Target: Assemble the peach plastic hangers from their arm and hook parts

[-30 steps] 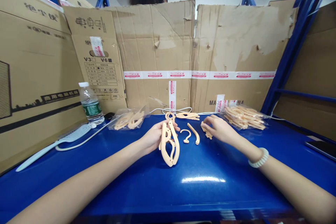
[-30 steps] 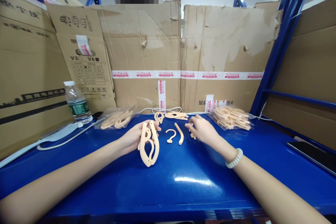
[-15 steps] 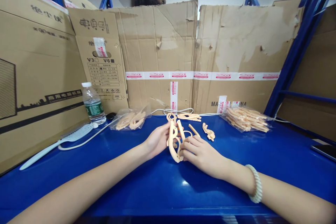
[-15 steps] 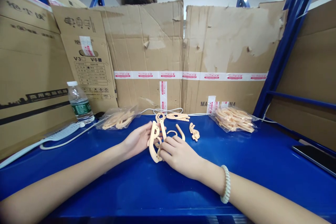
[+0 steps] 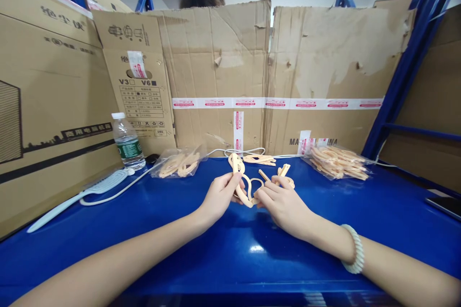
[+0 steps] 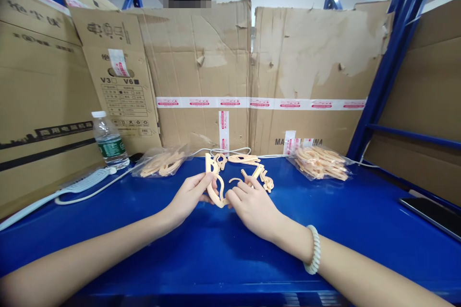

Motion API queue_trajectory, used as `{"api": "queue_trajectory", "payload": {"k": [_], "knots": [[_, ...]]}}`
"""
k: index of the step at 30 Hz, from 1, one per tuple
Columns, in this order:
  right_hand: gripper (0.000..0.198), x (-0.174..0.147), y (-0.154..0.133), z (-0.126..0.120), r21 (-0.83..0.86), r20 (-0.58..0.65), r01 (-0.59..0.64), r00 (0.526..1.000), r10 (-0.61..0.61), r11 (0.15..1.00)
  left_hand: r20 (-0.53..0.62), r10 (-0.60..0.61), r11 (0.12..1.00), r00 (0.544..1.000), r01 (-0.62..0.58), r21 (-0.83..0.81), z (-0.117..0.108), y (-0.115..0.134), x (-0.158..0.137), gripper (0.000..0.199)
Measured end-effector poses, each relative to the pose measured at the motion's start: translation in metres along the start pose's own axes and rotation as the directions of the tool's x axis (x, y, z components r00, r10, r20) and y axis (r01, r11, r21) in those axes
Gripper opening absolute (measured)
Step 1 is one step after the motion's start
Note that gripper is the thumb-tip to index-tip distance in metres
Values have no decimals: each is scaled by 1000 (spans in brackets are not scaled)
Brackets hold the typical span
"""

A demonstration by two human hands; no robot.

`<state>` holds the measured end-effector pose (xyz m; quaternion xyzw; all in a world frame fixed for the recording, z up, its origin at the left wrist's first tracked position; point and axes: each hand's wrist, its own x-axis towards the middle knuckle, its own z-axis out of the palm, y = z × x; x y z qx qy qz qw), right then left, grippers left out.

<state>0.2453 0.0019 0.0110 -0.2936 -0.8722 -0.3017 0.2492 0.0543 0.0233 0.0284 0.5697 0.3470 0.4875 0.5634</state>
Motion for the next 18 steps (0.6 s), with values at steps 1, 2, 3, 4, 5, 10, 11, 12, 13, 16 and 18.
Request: {"api": "queue_trajectory", "payload": {"k": [1, 2, 3, 4, 5, 10, 11, 12, 13, 16, 18], "knots": [[36, 0, -1, -2, 7, -11, 4, 1000, -3, 1000, -16, 4, 1000, 1000, -4, -7, 1, 0, -1, 35], [38, 0, -2, -4, 8, -23, 11, 1000, -11, 1000, -33, 4, 1000, 999, -5, -17, 2, 0, -1, 36], [39, 0, -1, -6, 10, -32, 24, 999, -24, 1000, -51, -1, 1000, 999, -1, -30, 2, 0, -1, 38], [40, -1, 0, -7, 37, -37, 30, 999, -29, 999, -70, -9, 999, 997, 6, -44, 2, -1, 0, 40], [40, -2, 3, -8, 84, -38, 24, 999, -21, 996, -90, -19, 998, 996, 14, -57, 2, -1, 1, 42], [16, -8, 41, -10, 310, 2, -165, 985, 173, 936, -167, -44, 995, 985, 27, -100, -5, -1, 8, 43], [14, -9, 51, -11, 312, 18, -188, 981, 192, 931, -176, -50, 994, 983, 31, -109, -7, -1, 9, 43], [13, -11, 60, -12, 319, 41, -201, 979, 198, 926, -182, -59, 992, 981, 37, -118, -8, -1, 9, 42], [12, -12, 68, -13, 325, 68, -207, 978, 195, 923, -188, -68, 991, 980, 45, -126, -8, -1, 9, 41], [14, -14, 81, -15, 357, 166, -191, 976, 139, 915, -199, -92, 987, 976, 63, -146, -9, -1, 9, 39], [17, -14, 81, -15, 394, 235, -173, 969, 84, 903, -206, -100, 985, 973, 68, -157, -9, -1, 9, 38]]}}
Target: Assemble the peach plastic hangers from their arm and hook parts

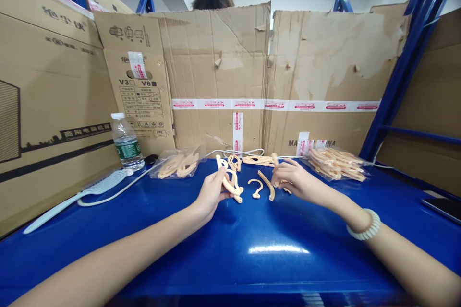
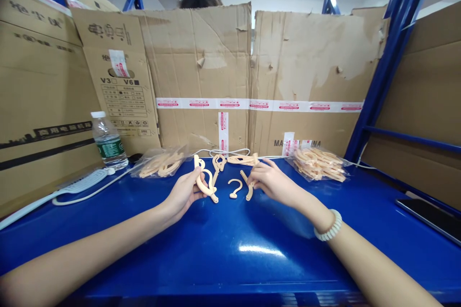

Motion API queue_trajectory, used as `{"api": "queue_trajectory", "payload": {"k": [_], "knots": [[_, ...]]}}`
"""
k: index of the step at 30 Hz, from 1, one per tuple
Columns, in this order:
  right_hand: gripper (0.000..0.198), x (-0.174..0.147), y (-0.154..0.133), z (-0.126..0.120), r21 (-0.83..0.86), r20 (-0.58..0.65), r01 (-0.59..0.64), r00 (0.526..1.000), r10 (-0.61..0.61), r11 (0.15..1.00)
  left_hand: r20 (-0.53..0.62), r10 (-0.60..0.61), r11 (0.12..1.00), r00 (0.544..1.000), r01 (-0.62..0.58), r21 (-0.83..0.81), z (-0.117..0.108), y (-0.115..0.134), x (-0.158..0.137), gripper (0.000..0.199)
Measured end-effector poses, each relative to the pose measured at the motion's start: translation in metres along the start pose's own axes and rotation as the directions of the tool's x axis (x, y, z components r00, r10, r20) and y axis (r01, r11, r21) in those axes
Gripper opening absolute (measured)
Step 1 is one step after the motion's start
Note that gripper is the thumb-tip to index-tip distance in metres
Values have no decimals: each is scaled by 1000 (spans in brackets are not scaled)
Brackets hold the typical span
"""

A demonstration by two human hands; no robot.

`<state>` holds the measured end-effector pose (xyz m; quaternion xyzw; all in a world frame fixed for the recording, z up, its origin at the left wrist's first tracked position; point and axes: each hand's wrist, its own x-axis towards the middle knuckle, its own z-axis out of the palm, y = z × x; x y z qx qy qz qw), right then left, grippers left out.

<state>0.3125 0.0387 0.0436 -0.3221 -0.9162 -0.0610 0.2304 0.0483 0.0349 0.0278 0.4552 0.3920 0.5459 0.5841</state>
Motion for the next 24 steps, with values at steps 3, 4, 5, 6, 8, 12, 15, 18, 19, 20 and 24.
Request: {"api": "queue_trajectory", "payload": {"k": [3, 4, 5, 6, 8, 12, 15, 18, 19, 20, 24], "knots": [[22, 1, -4, 3, 55, 101, 19, 995, -24, 998, -20, -9, 1000, 1000, 9, -13, 0, 0, 1, 38], [24, 2, -6, 3, 68, 122, 17, 992, -25, 998, -27, -12, 1000, 1000, 12, -17, 0, 1, 1, 38], [26, 2, -7, 4, 76, 136, 10, 991, -20, 997, -34, -16, 1000, 999, 15, -21, 0, 1, 1, 38], [29, 2, -7, 4, 80, 145, -1, 989, -11, 997, -40, -20, 999, 999, 19, -26, 0, 2, 1, 39], [31, 1, -8, 4, 83, 155, -30, 988, 17, 996, -49, -28, 999, 998, 27, -34, -1, 3, 1, 39], [35, -1, -7, 4, 92, 179, -67, 983, 49, 994, -53, -43, 998, 998, 40, -41, -1, 3, 2, 39], [36, 0, -7, 4, 109, 203, -79, 978, 55, 991, -50, -42, 998, 998, 40, -43, -2, 2, 2, 38], [35, 0, -9, 3, 111, 201, -102, 976, 79, 989, -43, -44, 998, 998, 42, -41, -2, 1, 2, 37], [34, 1, -10, 4, 108, 196, -110, 977, 87, 988, -41, -45, 998, 998, 43, -40, -2, 1, 2, 36], [32, 1, -10, 4, 107, 192, -115, 977, 93, 988, -40, -46, 998, 998, 44, -39, -2, 1, 2, 36], [27, 1, -13, 6, 118, 195, -107, 977, 82, 987, -47, -47, 998, 998, 46, -36, -2, 1, 0, 37]]}}
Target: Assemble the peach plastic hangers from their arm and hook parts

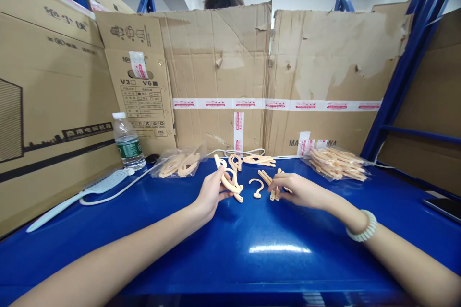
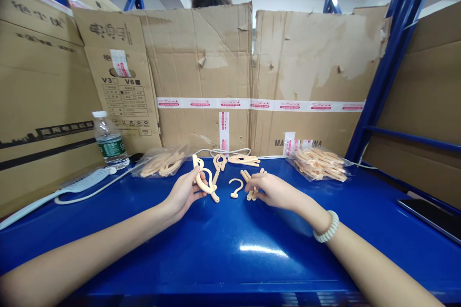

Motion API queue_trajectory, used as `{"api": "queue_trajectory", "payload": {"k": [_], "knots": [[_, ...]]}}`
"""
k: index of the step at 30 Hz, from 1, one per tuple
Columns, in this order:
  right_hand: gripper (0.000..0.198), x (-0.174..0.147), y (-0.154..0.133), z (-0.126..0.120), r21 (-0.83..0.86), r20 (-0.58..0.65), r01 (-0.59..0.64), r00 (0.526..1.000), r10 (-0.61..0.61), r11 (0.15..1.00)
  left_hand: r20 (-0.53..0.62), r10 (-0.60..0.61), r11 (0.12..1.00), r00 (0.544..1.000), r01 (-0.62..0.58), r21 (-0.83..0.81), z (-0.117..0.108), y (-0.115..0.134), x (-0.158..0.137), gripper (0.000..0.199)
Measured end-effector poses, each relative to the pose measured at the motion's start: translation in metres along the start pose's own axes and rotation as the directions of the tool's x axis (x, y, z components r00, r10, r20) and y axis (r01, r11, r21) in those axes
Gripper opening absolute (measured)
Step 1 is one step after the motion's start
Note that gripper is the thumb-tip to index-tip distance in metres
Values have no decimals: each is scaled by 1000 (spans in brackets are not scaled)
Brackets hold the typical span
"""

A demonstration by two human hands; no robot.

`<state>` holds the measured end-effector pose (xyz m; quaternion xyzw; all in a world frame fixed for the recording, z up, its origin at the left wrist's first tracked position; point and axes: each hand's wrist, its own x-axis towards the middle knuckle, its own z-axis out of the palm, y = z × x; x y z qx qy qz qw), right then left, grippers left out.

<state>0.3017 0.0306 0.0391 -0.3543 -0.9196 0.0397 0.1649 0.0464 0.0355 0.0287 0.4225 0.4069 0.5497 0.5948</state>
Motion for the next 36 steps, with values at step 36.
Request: {"api": "queue_trajectory", "payload": {"k": [36], "knots": [[22, 3, -49, 29, -156, -313, 316, 883, -350, 936, 431, 265, 747, 863, -466, 474, -2, -11, -2, 38]]}}
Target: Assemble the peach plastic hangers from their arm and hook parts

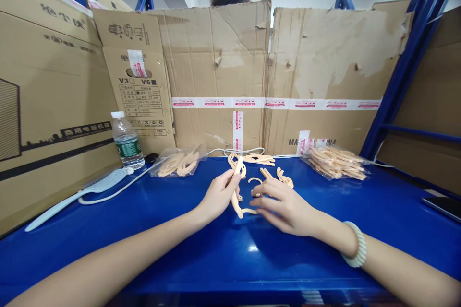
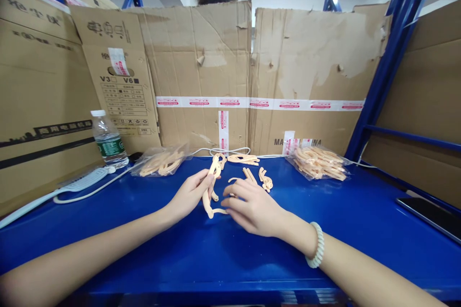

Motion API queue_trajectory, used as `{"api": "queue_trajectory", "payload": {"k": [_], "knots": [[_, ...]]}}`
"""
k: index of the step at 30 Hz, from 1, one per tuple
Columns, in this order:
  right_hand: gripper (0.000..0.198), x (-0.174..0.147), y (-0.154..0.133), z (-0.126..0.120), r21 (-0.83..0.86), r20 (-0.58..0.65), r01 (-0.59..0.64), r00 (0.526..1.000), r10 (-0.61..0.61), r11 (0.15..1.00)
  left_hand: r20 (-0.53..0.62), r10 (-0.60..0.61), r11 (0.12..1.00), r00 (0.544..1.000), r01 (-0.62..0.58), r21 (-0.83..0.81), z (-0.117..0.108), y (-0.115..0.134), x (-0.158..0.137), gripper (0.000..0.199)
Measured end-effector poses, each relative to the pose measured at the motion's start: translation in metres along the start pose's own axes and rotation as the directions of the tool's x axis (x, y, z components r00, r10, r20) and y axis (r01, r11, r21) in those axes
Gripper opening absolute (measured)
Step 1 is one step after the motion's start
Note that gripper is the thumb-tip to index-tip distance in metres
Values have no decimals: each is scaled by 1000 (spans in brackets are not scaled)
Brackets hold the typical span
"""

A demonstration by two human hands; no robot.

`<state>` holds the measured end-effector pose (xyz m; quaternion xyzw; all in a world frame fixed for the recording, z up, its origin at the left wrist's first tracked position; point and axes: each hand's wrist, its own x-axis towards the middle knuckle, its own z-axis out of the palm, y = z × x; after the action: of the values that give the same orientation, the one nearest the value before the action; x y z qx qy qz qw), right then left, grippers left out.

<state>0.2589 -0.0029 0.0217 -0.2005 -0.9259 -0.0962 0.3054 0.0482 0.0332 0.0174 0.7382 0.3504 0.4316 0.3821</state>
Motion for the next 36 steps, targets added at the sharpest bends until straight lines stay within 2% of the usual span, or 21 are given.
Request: {"api": "queue_trajectory", "payload": {"k": [2, 3, 5, 8, 11, 13, 16, 22, 29, 32, 36], "knots": [[22, 0, 0, 0, 202, -101, -166, 977, 189, 965, 19, 38, 997, 999, -40, 71, -3, 2, -1, 36], [23, 1, 1, 0, 331, -117, -242, 948, 295, 912, 37, 58, 992, 998, -62, 110, -3, 4, -1, 35], [25, 3, 3, 1, 577, -49, -335, 896, 441, 745, 75, 93, 976, 993, -106, 191, -3, 6, -4, 33], [26, 5, 7, 2, 777, 81, -380, 851, 520, 502, 109, 133, 938, 985, -160, 306, -3, 8, -7, 33], [28, 5, 10, 2, 819, 87, -400, 795, 600, 411, 110, 160, 893, 981, -191, 407, -4, 8, -7, 34], [29, 4, 13, 2, 825, 62, -400, 766, 640, 399, 105, 172, 857, 980, -201, 474, -6, 9, -7, 34], [34, 2, 17, 5, 829, 69, -412, 746, 662, 378, 116, 200, 781, 973, -230, 580, -7, 10, -7, 31], [45, 3, 17, 13, 779, 300, -547, 755, 582, 307, 214, 246, 596, 945, -322, 736, -4, 5, -10, 31], [51, 5, 5, 13, 722, 457, -640, 726, 514, 262, 357, 228, 449, 906, -423, 787, -2, -1, -11, 23], [51, 5, 1, 14, 698, 451, -651, 724, 522, 298, 377, 210, 434, 902, -432, 791, -3, 3, -12, 21], [46, 4, -4, 14, 657, 361, -625, 752, 552, 421, 369, 198, 479, 908, -418, 772, -4, 8, -13, 19]]}}
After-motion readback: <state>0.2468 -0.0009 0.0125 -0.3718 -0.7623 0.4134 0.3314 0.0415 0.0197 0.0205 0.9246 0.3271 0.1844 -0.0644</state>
